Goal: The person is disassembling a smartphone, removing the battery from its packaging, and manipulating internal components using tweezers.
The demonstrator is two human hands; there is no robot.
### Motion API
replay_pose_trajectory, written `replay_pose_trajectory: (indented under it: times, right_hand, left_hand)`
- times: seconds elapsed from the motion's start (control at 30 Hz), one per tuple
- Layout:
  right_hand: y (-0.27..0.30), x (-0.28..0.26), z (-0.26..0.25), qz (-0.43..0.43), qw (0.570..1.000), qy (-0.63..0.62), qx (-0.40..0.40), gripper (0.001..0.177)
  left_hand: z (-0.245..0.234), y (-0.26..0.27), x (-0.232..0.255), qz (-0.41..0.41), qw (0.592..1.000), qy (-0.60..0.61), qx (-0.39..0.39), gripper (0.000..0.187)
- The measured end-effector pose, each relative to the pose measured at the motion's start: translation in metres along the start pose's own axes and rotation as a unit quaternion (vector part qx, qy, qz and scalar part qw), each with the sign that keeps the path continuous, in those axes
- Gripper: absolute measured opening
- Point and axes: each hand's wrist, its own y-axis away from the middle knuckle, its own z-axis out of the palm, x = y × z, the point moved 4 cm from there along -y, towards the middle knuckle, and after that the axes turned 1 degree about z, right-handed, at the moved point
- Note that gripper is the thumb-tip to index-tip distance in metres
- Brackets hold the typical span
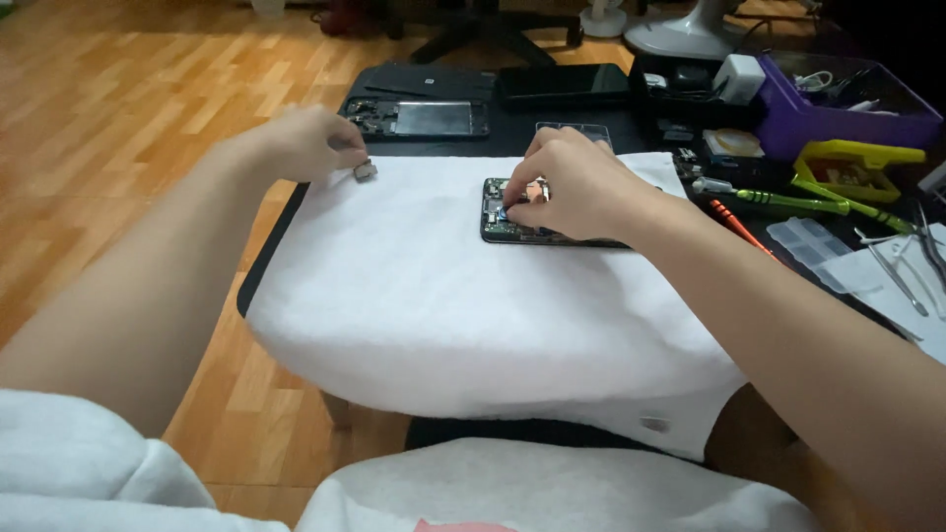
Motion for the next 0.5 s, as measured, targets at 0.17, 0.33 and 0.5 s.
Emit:
replay_pose_trajectory:
  times: [0.17,0.33,0.5]
  right_hand:
    - [-0.009,0.003,0.006,-0.007,1.0,0.007,-0.013,0.014]
    - [0.002,-0.008,-0.008,0.072,0.994,-0.07,-0.042,0.011]
    - [0.02,-0.022,-0.029,0.126,0.979,-0.151,-0.049,0.014]
  left_hand:
    - [0.004,-0.013,-0.004,0.086,0.989,-0.048,0.108,0.013]
    - [0.006,-0.001,-0.007,0.107,0.974,-0.021,0.198,0.01]
    - [-0.007,0.004,-0.009,0.117,0.963,0.094,0.225,0.02]
